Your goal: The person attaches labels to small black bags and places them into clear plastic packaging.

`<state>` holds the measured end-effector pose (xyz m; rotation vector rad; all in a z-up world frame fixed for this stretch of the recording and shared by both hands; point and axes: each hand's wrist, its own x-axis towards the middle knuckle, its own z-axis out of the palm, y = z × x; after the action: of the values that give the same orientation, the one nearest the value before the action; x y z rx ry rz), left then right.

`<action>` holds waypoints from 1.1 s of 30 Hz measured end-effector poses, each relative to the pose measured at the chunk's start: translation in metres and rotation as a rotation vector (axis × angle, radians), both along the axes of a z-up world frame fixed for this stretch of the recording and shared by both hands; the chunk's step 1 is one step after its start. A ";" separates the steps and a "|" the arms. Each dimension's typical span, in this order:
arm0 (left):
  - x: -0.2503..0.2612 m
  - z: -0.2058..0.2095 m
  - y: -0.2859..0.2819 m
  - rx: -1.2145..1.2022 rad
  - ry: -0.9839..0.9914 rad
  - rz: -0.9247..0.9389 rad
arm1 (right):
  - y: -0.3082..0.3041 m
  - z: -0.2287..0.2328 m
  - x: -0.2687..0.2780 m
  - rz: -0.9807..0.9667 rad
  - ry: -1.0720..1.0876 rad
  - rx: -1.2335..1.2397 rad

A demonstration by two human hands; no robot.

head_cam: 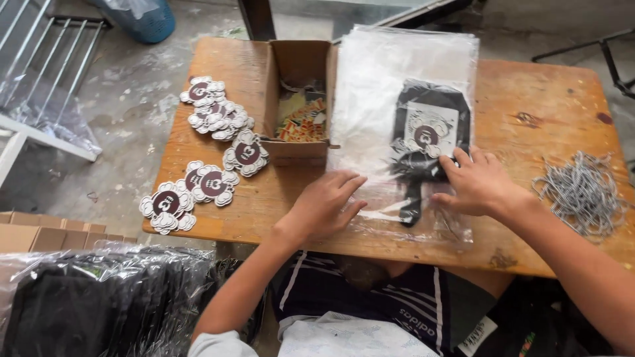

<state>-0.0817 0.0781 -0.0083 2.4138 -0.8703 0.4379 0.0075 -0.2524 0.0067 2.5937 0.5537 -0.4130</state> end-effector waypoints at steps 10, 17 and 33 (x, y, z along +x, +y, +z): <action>0.004 0.041 0.029 -0.020 -0.285 0.503 | 0.167 0.103 0.050 0.445 -0.205 0.441; -0.003 0.018 0.016 0.077 -0.170 0.587 | 0.271 0.073 0.122 0.707 -0.200 0.592; -0.003 0.009 0.019 0.055 -0.192 0.585 | 0.313 0.023 0.176 0.510 -0.087 0.388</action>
<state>-0.0850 0.0974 0.0004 2.6866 -0.2272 0.8810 0.1831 0.0609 0.0295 2.6643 1.3299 -0.0204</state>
